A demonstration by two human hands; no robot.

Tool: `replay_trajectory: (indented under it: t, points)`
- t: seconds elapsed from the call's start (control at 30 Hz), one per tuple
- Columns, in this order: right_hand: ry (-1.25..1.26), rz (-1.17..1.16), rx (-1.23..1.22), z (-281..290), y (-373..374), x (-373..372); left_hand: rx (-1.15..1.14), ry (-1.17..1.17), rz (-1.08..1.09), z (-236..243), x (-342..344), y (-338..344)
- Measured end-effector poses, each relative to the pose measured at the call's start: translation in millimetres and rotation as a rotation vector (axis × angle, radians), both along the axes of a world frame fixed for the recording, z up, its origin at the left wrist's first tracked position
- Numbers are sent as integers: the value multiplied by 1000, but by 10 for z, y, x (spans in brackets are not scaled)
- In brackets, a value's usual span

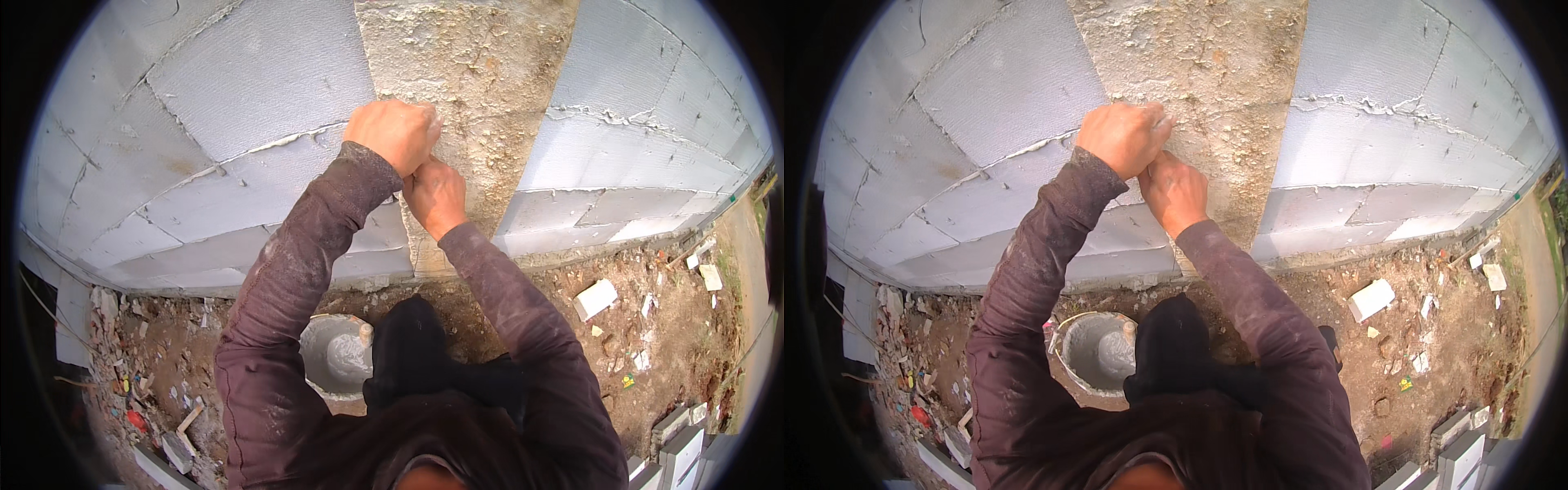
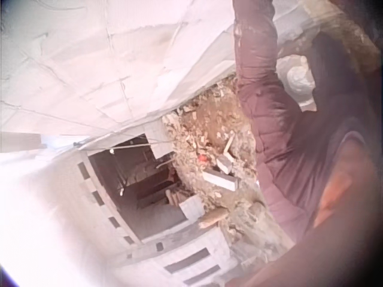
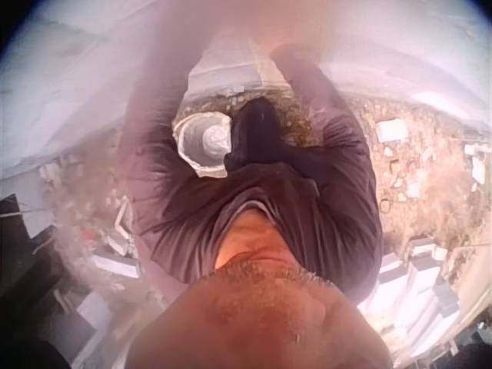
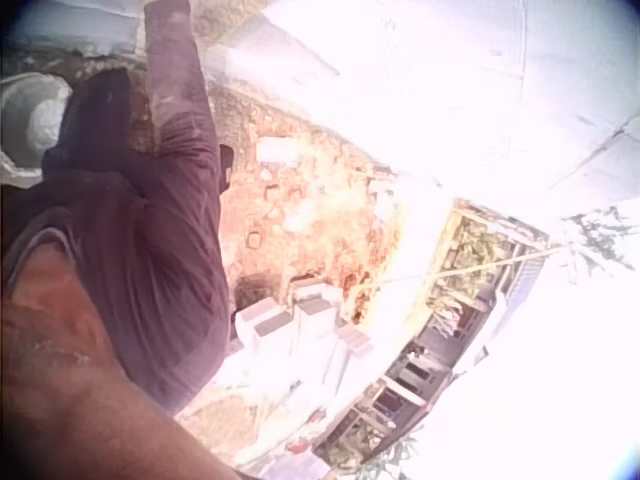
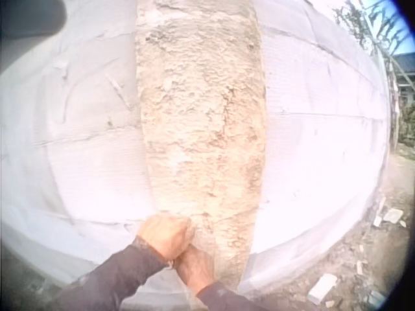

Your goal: The person positions a long rectangular tile against a curved wall, adjusts its alignment, and secures it with mortar. They then retrieve a smaller tile, place it on the ground, and use a hammer to break it into pieces.

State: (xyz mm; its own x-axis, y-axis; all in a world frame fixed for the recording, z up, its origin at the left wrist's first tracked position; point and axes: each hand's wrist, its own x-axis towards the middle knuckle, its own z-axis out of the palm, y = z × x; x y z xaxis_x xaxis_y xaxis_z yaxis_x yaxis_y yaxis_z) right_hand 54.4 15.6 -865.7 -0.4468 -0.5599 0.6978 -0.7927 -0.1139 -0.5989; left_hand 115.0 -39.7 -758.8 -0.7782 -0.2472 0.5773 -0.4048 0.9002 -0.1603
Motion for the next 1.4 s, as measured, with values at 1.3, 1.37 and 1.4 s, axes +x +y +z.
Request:
replay_trajectory:
  t: [1.3, 1.37, 1.4]
  points:
    - [-758, 376, 81, 8282, 2305, -3219, 1049, 420, 17, 7232, -1142, 1089]
    - [-794, 448, 192, 8371, 2246, -3291, 1112, 402, 29, 7261, -1268, 1041]
    - [-780, 452, 211, 8373, 2190, -3273, 1118, 408, 14, 7269, -1323, 1003]
